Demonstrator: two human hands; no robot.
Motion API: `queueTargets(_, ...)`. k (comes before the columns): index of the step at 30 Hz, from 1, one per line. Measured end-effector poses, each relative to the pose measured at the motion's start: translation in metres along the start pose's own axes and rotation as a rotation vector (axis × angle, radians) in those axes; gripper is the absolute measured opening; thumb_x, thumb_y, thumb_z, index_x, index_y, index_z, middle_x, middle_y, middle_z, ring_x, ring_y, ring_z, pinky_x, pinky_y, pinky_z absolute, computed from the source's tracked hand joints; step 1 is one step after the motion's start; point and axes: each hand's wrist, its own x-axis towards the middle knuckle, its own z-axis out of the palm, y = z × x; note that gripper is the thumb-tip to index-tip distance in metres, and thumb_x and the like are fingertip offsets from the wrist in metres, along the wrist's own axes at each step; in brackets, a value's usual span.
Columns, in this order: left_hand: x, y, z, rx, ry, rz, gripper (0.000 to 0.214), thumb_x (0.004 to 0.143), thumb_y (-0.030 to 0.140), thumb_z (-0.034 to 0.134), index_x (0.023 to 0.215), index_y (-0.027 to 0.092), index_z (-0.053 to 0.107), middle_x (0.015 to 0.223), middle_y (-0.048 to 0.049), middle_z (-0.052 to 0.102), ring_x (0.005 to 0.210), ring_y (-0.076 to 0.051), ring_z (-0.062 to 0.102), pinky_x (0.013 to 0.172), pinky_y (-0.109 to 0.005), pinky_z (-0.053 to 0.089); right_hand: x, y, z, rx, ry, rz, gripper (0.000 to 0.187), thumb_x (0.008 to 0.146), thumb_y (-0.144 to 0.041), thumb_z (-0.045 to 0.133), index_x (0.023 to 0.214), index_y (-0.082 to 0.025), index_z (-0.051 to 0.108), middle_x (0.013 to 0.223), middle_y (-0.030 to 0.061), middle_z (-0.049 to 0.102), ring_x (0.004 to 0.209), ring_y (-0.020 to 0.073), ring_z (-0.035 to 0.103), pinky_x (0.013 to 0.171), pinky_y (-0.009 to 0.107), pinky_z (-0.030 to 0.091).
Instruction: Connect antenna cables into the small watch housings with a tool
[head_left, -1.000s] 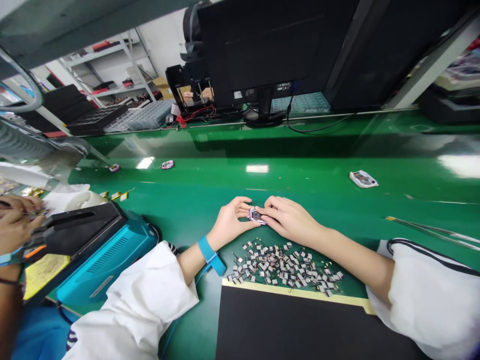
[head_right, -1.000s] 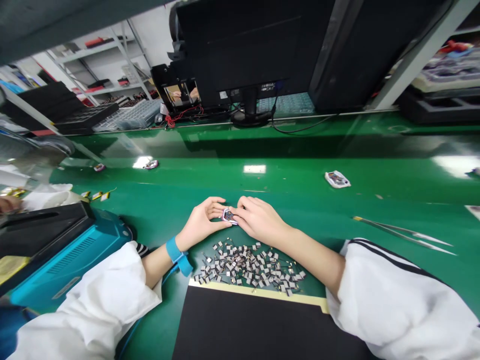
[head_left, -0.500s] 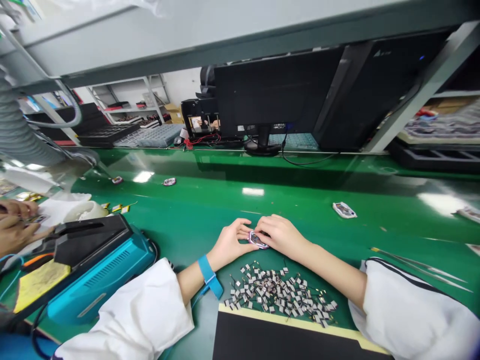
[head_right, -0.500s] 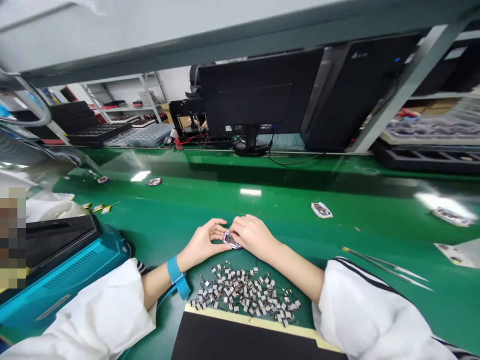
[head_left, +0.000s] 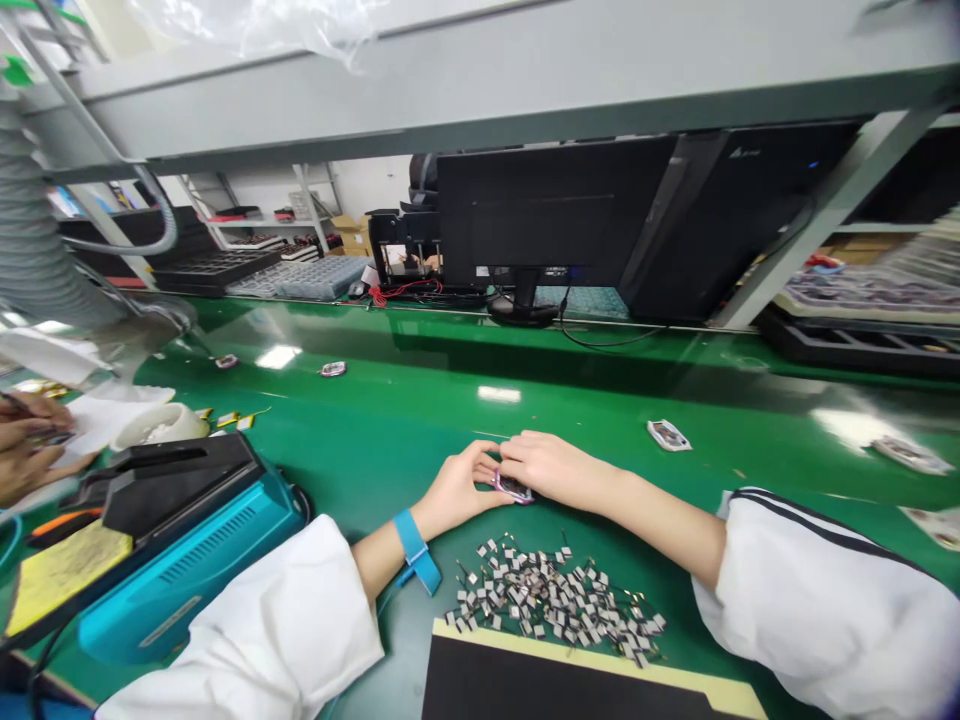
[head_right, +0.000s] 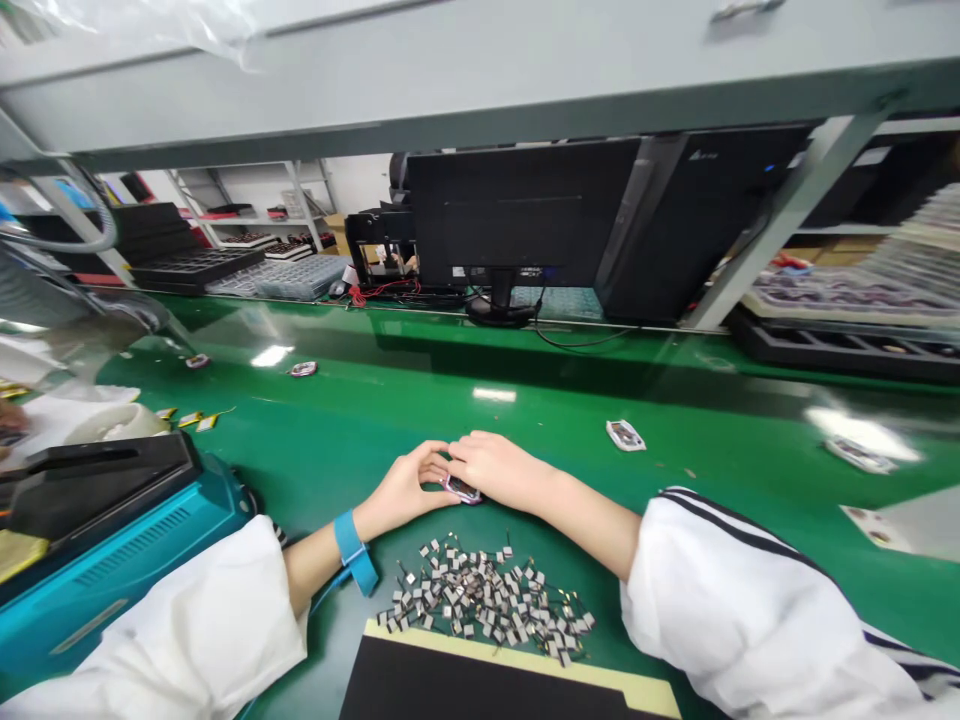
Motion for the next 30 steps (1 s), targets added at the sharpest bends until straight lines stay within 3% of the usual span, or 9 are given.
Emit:
queueTargets(3, 0.022, -0.010, -0.017, 0.039, 0.114, 0.018, 0.051, 0.060, 0.020, 0.073, 0.102, 0.013, 0.046, 0.090, -0.0071, 0.061, 0.082, -0.015, 0.062, 0.080, -0.032, 0.052, -0.025, 0.026, -0.009, 0.010, 0.004, 0.217, 0.026, 0.082, -0.012, 0.049, 0.104, -0.022, 0.058, 0.093, 0.0039, 0.057, 0.085, 0.0158, 0.054, 0.076, 0.028, 0.043)
queueTargets(7, 0.061, -0.031, -0.058, 0.158, 0.305, -0.004, 0.049, 0.067, 0.019, 0.067, 0.108, 0.008, 0.043, 0.094, -0.0153, 0.060, 0.092, -0.024, 0.059, 0.086, -0.046, 0.046, -0.091, 0.068, -0.009, -0.031, 0.030, 0.758, 0.038, 0.082, -0.011, 0.042, 0.120, -0.008, 0.045, 0.100, 0.0147, 0.054, 0.088, 0.0221, 0.056, 0.076, 0.033, 0.045)
queueTargets(10, 0.074, -0.034, -0.079, 0.285, 0.353, 0.030, 0.050, 0.067, 0.014, 0.065, 0.112, 0.007, 0.044, 0.111, -0.0211, 0.052, 0.117, -0.034, 0.041, 0.098, -0.058, 0.027, -0.132, 0.085, -0.001, -0.016, -0.051, 1.002, 0.035, 0.083, -0.019, 0.043, 0.116, -0.007, 0.049, 0.096, 0.0158, 0.057, 0.081, 0.0238, 0.058, 0.069, 0.033, 0.046)
queueTargets(13, 0.059, -0.017, -0.074, 0.379, 0.247, 0.157, 0.038, 0.074, 0.013, 0.057, 0.112, 0.014, 0.051, 0.123, -0.0127, 0.047, 0.126, -0.027, 0.030, 0.106, -0.049, 0.018, -0.145, 0.085, 0.008, 0.015, -0.115, 1.115, 0.042, 0.083, -0.038, 0.048, 0.114, -0.009, 0.051, 0.097, 0.0141, 0.057, 0.083, 0.0245, 0.058, 0.068, 0.031, 0.045)
queueTargets(15, 0.035, 0.001, -0.061, 0.416, 0.053, 0.247, 0.023, 0.078, 0.016, 0.053, 0.099, 0.020, 0.060, 0.110, -0.0050, 0.058, 0.112, -0.020, 0.047, 0.102, -0.037, 0.032, -0.141, 0.080, 0.013, 0.014, -0.132, 1.177, 0.051, 0.082, -0.047, 0.047, 0.116, -0.009, 0.048, 0.102, 0.0154, 0.054, 0.087, 0.0272, 0.057, 0.069, 0.032, 0.045)
queueTargets(17, 0.006, 0.019, -0.047, 0.443, -0.171, 0.303, 0.013, 0.078, 0.021, 0.056, 0.086, 0.024, 0.065, 0.091, 0.0007, 0.065, 0.089, -0.014, 0.059, 0.085, -0.025, 0.045, -0.134, 0.076, 0.016, 0.008, -0.140, 1.238, 0.055, 0.082, -0.050, 0.045, 0.116, -0.007, 0.047, 0.105, 0.0181, 0.051, 0.087, 0.0303, 0.056, 0.068, 0.035, 0.044)
queueTargets(19, -0.022, 0.031, -0.035, 0.480, -0.280, 0.315, 0.010, 0.077, 0.023, 0.058, 0.084, 0.024, 0.066, 0.083, 0.0018, 0.065, 0.079, -0.012, 0.060, 0.074, -0.020, 0.047, -0.130, 0.076, 0.019, 0.018, -0.146, 1.288, 0.053, 0.083, -0.050, 0.043, 0.112, -0.007, 0.050, 0.102, 0.0203, 0.051, 0.083, 0.0316, 0.057, 0.065, 0.037, 0.044)
queueTargets(24, -0.050, 0.032, -0.018, 0.629, -0.284, 0.253, 0.008, 0.076, 0.023, 0.060, 0.080, 0.018, 0.065, 0.080, -0.0011, 0.065, 0.075, -0.014, 0.060, 0.069, -0.020, 0.045, -0.128, 0.083, 0.022, 0.083, -0.076, 1.274, 0.041, 0.082, -0.039, 0.049, 0.105, -0.006, 0.056, 0.092, 0.0190, 0.055, 0.085, 0.0292, 0.057, 0.071, 0.035, 0.044)
queueTargets(30, -0.046, 0.029, -0.012, 0.735, -0.320, 0.260, 0.013, 0.078, 0.013, 0.054, 0.083, 0.018, 0.065, 0.083, -0.0017, 0.065, 0.077, -0.016, 0.061, 0.072, -0.023, 0.046, -0.095, 0.045, 0.014, 0.266, 0.050, 0.851, 0.048, 0.074, -0.035, 0.061, 0.115, -0.013, 0.050, 0.105, 0.0102, 0.053, 0.095, 0.0222, 0.052, 0.084, 0.030, 0.042)
